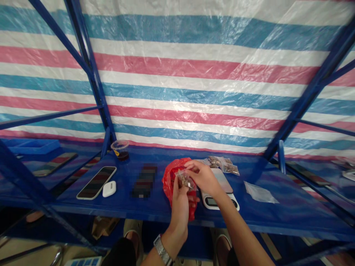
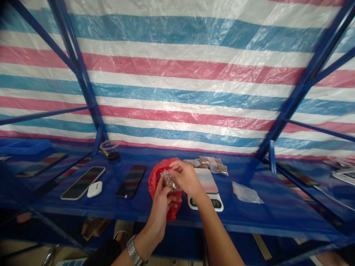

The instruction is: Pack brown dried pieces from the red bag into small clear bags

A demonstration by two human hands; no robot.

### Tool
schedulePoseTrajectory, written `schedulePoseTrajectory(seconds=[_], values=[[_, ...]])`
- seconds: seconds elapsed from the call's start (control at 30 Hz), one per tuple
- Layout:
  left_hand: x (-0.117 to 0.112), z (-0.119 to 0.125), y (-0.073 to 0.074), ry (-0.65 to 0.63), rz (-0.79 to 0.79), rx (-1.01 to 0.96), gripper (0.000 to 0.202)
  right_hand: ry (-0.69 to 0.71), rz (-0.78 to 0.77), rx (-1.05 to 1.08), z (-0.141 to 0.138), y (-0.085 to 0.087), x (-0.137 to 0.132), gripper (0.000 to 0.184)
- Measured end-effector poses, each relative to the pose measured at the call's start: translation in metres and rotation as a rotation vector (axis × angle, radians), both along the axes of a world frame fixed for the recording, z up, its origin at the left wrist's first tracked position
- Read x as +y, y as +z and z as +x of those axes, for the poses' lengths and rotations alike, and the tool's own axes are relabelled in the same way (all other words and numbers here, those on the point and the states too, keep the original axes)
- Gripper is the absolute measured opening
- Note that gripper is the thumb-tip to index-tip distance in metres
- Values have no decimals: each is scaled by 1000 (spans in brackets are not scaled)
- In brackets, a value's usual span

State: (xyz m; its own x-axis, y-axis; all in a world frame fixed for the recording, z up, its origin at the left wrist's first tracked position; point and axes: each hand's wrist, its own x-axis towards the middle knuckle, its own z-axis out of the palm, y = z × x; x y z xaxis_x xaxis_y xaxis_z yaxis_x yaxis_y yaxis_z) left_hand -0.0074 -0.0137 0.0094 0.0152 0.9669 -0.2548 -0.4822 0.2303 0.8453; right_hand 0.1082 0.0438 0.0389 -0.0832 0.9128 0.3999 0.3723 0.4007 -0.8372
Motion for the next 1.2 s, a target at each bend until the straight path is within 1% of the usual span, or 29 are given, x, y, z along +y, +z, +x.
schedulePoseTrajectory(seconds=[0.1,0.2,0.27,0.37,0.47,0.53,0.57,0.63,0.7,0.77,0.83,0.97,1.07,1.2], values=[[-2,-3,3,-9,48,125,83,41,-4,36,17,6,-2,20],[-8,-6,6,34,216,239,75,51,-32,14,30,13,-7,24],[-12,-6,7,39,333,287,68,51,-42,-1,37,17,-10,24],[-15,-6,6,32,449,354,68,16,-22,59,48,22,-14,27],[-16,-4,4,42,491,424,70,-113,-19,141,72,18,-12,33],[-15,-3,3,54,510,481,69,-217,-53,110,93,8,-9,35],[-15,-3,3,58,523,512,67,-277,-76,56,104,2,-7,33],[-15,-3,2,62,551,573,64,-430,-119,-117,122,-12,-4,26],[-15,-2,1,62,584,624,63,-560,-158,-295,133,-24,-2,23],[-16,-1,-1,57,621,664,62,-614,-187,-399,137,-31,-1,23],[-17,1,-2,54,661,708,60,-632,-194,-427,139,-31,-2,23],[-20,2,-4,57,777,791,55,-726,-178,-424,140,-22,-7,25],[-21,2,-5,-4,825,846,49,-764,-163,-424,143,-16,-11,24],[-21,2,-6,-93,816,892,44,-770,-147,-435,145,-16,-15,23]])
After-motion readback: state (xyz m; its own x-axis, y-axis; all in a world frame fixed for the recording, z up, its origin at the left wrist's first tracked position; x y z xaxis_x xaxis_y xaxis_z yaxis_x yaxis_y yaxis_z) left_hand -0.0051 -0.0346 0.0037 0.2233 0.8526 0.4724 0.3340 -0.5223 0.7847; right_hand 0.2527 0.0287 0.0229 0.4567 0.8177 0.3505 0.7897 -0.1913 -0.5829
